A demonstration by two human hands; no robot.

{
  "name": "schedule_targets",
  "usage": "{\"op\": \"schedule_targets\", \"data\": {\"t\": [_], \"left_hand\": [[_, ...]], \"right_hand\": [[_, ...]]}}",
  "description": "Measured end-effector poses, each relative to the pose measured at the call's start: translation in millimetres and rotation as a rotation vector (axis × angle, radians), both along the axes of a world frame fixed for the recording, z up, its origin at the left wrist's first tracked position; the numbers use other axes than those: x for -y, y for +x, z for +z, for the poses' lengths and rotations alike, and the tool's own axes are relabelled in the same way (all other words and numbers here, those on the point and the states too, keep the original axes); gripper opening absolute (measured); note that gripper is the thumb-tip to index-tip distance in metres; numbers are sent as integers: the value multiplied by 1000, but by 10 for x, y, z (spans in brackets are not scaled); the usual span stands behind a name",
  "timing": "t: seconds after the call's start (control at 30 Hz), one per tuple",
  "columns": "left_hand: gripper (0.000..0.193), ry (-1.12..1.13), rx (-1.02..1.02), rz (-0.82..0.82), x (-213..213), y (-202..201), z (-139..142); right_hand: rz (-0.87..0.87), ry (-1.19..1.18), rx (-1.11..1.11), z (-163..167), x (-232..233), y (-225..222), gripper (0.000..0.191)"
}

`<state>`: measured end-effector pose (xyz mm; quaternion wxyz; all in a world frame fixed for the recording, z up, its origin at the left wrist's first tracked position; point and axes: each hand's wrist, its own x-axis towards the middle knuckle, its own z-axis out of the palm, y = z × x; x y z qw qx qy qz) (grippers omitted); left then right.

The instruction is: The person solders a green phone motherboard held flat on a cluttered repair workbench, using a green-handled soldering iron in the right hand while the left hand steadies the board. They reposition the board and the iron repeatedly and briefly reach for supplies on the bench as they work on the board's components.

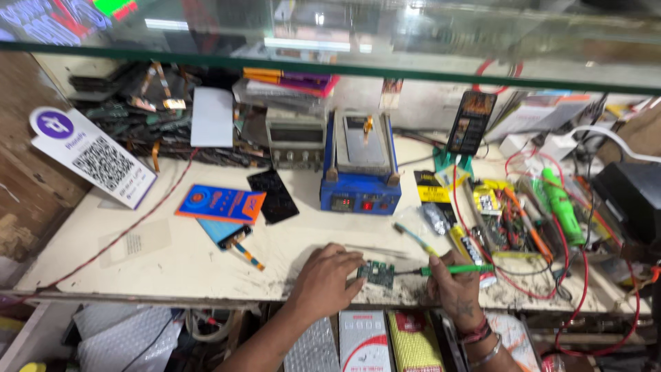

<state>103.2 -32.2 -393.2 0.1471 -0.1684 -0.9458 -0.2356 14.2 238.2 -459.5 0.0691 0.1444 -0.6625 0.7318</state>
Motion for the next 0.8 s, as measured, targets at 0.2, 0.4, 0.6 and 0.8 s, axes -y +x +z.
{"op": "schedule_targets", "data": {"t": [0.2,0.4,0.6,0.8], "left_hand": [[34,7,6,12,-1,-44,-162],[34,0,-20,14,-20,-151,-179],[34,-1,-42,14,-54,-152,-180],[35,-10,-51,8,-67,-157,-160]], "right_hand": [[33,-60,-12,-107,-5,7,33],[62,-78,-21,-167,-28,-90,33],[53,-78,6,-217,-72,-104,31],[44,-55,13,-227,-98,-109,31]]}}
